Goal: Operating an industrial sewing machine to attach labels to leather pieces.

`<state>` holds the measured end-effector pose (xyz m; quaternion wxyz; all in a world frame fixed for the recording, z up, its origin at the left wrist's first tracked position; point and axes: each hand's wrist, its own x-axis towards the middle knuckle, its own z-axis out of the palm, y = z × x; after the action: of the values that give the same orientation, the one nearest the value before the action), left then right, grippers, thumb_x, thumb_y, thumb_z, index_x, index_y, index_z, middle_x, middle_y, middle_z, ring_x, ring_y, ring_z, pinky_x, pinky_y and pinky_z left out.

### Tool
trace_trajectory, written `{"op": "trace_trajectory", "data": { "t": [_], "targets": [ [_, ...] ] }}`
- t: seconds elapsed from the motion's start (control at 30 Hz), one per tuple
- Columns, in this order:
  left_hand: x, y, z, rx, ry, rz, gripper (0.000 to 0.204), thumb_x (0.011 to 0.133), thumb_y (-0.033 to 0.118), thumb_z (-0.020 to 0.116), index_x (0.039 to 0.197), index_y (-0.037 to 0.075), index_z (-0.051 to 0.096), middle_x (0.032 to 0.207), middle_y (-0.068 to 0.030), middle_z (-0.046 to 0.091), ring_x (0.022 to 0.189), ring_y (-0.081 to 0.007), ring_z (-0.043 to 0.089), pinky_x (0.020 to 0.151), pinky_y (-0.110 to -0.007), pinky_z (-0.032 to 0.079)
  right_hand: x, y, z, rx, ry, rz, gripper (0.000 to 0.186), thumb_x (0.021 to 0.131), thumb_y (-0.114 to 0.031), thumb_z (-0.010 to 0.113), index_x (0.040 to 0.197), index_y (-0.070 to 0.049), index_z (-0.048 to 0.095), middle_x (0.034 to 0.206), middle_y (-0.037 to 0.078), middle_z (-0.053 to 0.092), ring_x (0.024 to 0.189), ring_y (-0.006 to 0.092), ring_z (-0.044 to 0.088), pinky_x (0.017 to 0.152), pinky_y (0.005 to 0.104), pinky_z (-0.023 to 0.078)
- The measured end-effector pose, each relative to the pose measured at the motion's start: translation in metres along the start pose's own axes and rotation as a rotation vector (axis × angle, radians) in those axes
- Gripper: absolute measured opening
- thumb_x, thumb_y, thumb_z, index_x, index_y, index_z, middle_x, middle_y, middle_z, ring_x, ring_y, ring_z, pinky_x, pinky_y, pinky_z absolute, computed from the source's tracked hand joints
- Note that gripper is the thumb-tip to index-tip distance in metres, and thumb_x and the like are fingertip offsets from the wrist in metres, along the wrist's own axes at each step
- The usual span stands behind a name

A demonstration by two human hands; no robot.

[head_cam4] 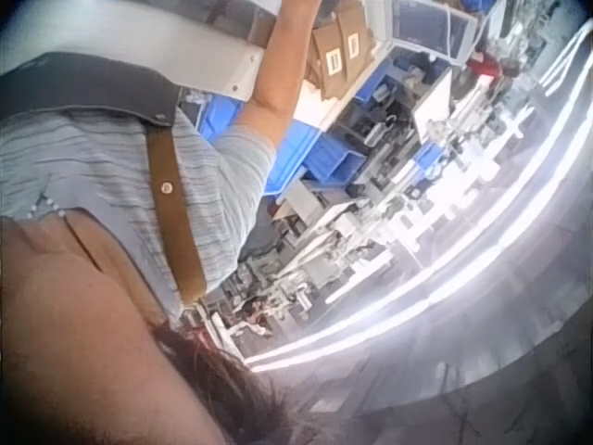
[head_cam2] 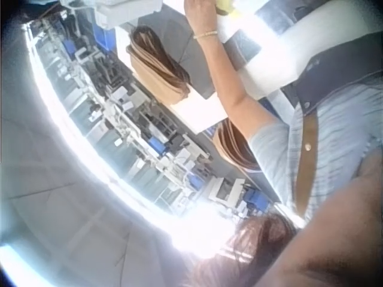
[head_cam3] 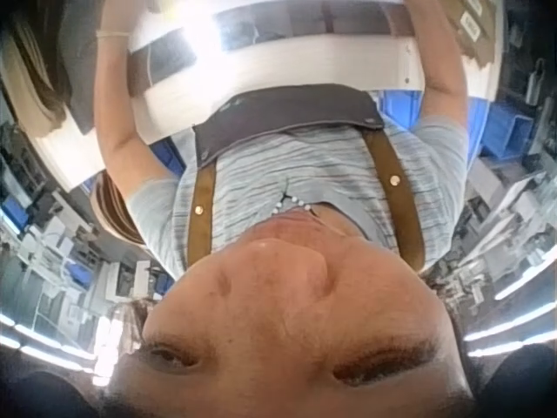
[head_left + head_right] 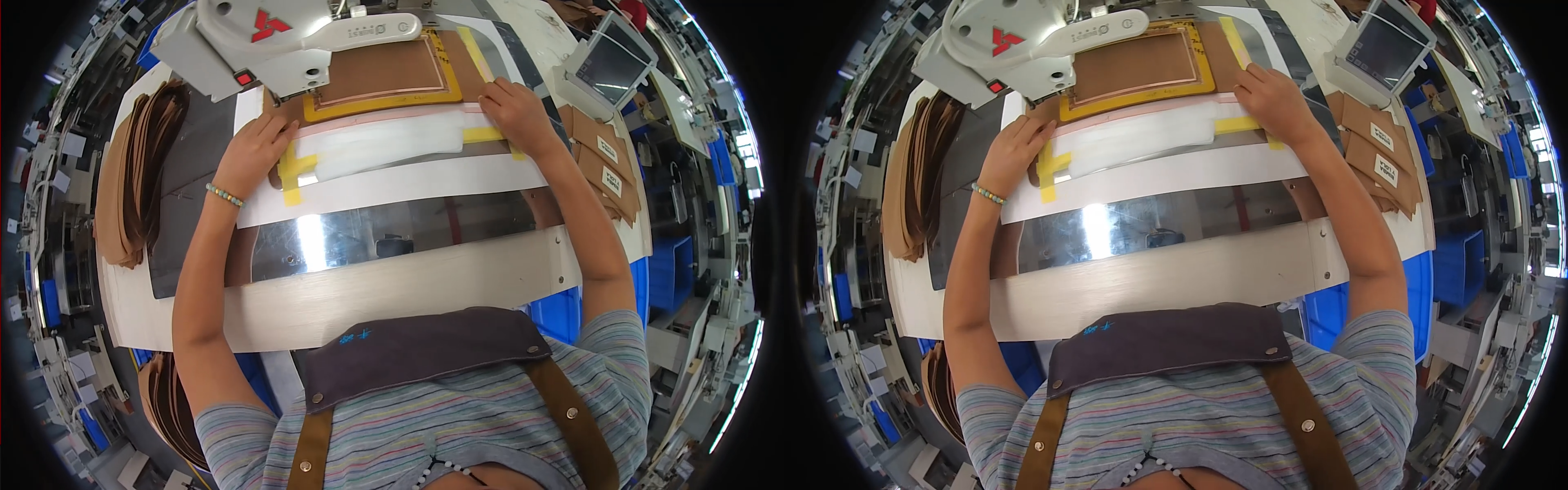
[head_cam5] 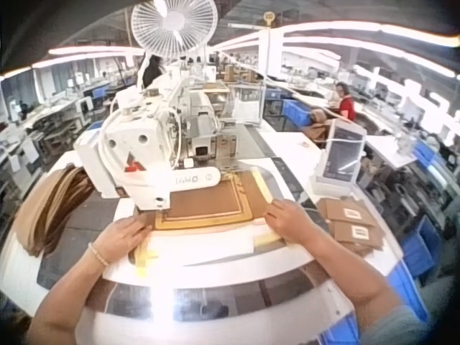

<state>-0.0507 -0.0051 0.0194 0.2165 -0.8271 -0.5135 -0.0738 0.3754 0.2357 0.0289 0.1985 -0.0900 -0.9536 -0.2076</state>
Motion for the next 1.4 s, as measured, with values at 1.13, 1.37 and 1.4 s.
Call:
{"op": "trace_trajectory", "data": {
  "t": [1.13, 1.37, 1.4],
  "targets": [
    [-0.021, 0.042, 0.002, -0.191, -0.028, -0.508, 0.050, 0.104, 0.029, 0.065, 0.152, 0.015, 0.062, 0.166, -0.0134, 0.048, 0.153, -0.0395, 0.041, 0.123, -0.049, 0.037, -0.031, -0.031, -0.008, 0.308, -0.157, 0.473, 0.046, 0.109, -0.037, 0.059, 0.140, -0.005, 0.069, 0.160, 0.012, 0.053, 0.155, 0.0323, 0.038, 0.124, 0.0477, 0.035],
    [-0.024, 0.043, -0.017, -0.078, -0.011, -0.542, 0.049, 0.101, 0.032, 0.070, 0.143, 0.008, 0.066, 0.159, -0.0148, 0.054, 0.147, -0.0403, 0.048, 0.118, -0.049, 0.043, -0.035, -0.030, -0.016, 0.226, -0.182, 0.452, 0.047, 0.107, -0.032, 0.060, 0.139, 0.001, 0.068, 0.158, 0.014, 0.055, 0.153, 0.0337, 0.041, 0.122, 0.0478, 0.037],
    [-0.024, 0.046, -0.019, -0.081, -0.055, -0.538, 0.049, 0.101, 0.032, 0.070, 0.144, 0.009, 0.067, 0.161, -0.0149, 0.053, 0.147, -0.0396, 0.048, 0.117, -0.049, 0.044, -0.034, -0.030, -0.016, 0.217, -0.184, 0.451, 0.047, 0.107, -0.032, 0.060, 0.139, 0.001, 0.068, 0.158, 0.014, 0.055, 0.152, 0.0342, 0.042, 0.122, 0.0480, 0.037]
  ]
}}
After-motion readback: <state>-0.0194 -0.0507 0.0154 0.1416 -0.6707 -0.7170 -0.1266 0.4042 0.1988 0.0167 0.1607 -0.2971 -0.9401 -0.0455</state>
